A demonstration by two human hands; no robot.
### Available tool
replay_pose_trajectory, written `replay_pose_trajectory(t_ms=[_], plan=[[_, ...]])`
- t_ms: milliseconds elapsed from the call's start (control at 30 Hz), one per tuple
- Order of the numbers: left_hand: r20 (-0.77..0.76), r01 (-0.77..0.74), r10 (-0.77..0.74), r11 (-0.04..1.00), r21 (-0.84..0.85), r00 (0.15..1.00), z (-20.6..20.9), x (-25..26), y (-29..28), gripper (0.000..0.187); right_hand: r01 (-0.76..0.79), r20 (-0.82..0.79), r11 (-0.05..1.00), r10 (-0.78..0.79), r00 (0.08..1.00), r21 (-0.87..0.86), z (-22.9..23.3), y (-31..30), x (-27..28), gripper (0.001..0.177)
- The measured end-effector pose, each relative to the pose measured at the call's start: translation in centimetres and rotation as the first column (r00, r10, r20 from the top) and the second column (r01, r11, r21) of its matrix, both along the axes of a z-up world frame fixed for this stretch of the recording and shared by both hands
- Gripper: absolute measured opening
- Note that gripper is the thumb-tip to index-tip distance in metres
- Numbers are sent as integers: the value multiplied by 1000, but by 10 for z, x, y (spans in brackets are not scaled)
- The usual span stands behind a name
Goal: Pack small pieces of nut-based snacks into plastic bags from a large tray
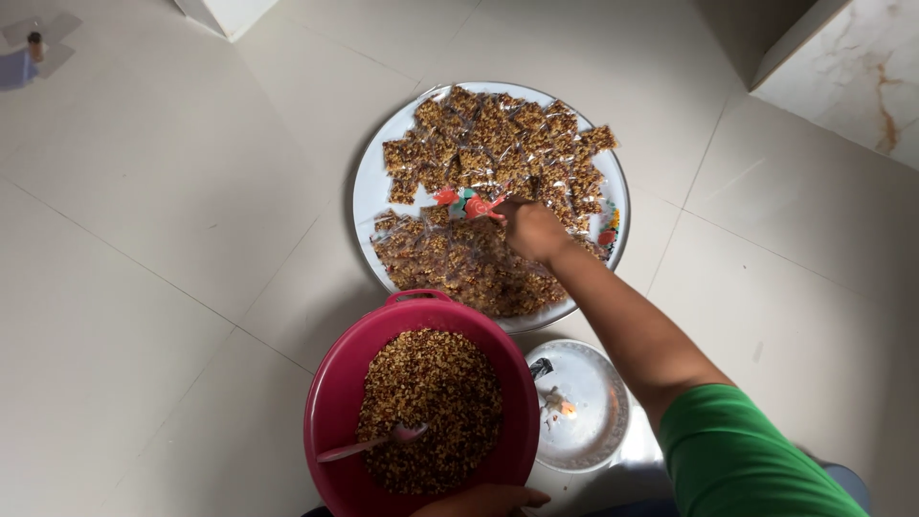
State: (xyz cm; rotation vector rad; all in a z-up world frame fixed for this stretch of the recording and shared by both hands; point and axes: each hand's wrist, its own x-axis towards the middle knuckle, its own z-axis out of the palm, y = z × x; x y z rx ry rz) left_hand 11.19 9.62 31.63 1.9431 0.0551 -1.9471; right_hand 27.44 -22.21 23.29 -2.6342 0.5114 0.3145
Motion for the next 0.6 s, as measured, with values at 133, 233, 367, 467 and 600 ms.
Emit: replay_pose_trajectory(t_ms=[133, 233, 367, 467, 600], plan=[[151, 252, -202, 740, -623, 968, -80, -4, 35, 53, -80, 316, 994, 53, 947, 73, 35, -19, -50, 36], [299, 229, 92, 448, -864, 950, -150, -17, 24, 44, -50, 245, 977, -3, 970, 208, 98, -6, -106, 29], [191, 36, 499, 303, -952, 845, -91, -16, 10, 68, -76, 203, 908, -10, 979, 413, 154, 32, -182, 26], [109, 19, 572, 161, -987, 813, -56, -28, 7, 93, -106, 148, 847, 32, 988, 521, 179, 71, -235, 24], [85, 31, 416, 136, -990, 905, -20, -49, 3, 79, -287, 252, 803, 176, 951, 522, 209, 116, -289, 28]])
